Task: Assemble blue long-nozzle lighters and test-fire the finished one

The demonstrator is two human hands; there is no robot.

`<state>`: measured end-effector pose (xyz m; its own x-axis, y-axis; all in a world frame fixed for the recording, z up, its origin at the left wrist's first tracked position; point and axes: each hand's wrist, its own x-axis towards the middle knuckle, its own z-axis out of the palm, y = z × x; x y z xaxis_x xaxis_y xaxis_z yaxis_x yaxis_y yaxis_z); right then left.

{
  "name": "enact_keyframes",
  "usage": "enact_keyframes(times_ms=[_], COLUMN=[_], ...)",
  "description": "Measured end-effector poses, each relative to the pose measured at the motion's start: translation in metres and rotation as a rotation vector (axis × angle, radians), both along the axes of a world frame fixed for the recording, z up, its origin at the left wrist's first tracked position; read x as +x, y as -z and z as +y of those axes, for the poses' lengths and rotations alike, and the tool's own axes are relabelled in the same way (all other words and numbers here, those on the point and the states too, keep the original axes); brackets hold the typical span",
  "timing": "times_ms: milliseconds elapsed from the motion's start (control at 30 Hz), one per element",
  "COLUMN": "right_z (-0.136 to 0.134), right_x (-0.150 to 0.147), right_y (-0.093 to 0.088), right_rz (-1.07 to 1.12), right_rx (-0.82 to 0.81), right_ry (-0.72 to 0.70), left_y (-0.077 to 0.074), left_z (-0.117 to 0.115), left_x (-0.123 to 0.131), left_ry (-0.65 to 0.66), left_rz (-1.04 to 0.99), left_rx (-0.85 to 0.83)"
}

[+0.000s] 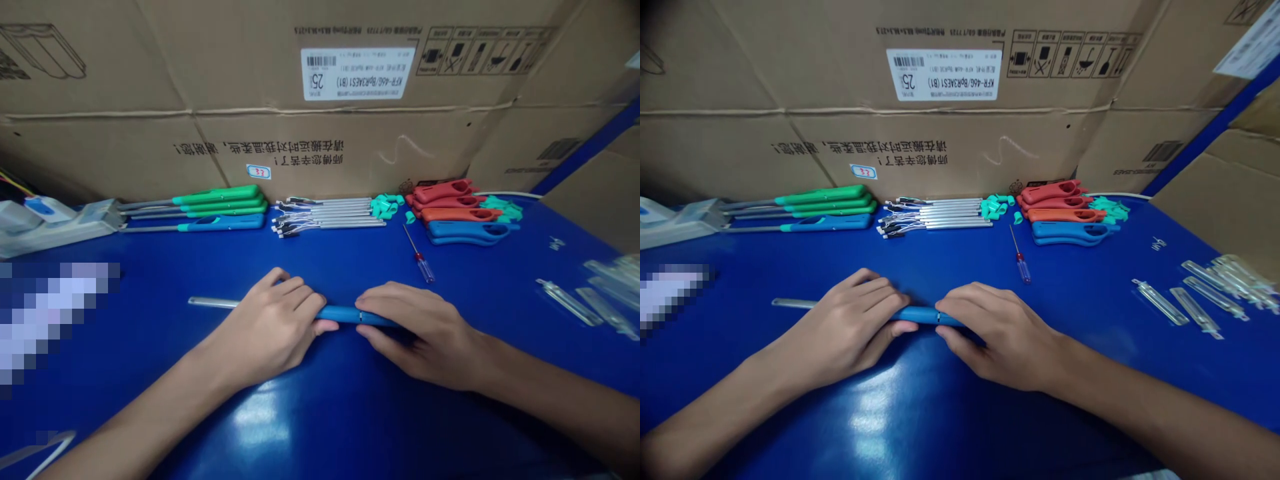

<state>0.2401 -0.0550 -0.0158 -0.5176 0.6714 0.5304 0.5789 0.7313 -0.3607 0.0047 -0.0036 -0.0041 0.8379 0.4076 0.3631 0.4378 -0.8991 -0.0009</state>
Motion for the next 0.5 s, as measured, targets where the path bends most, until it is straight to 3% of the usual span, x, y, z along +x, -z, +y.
enact_keyframes(times_ms=[500], right_z=[0.0028], right_x=[-0.0003], right_y=[0.0045], right_rz=[0.090], right_rx=[-0.053], right_ry=[-0.029], left_y=[0.0005], left_z=[-0.0060], left_x=[0.0031], left_ry=[-0.050], left_rz=[0.014], left_rx=[0.052])
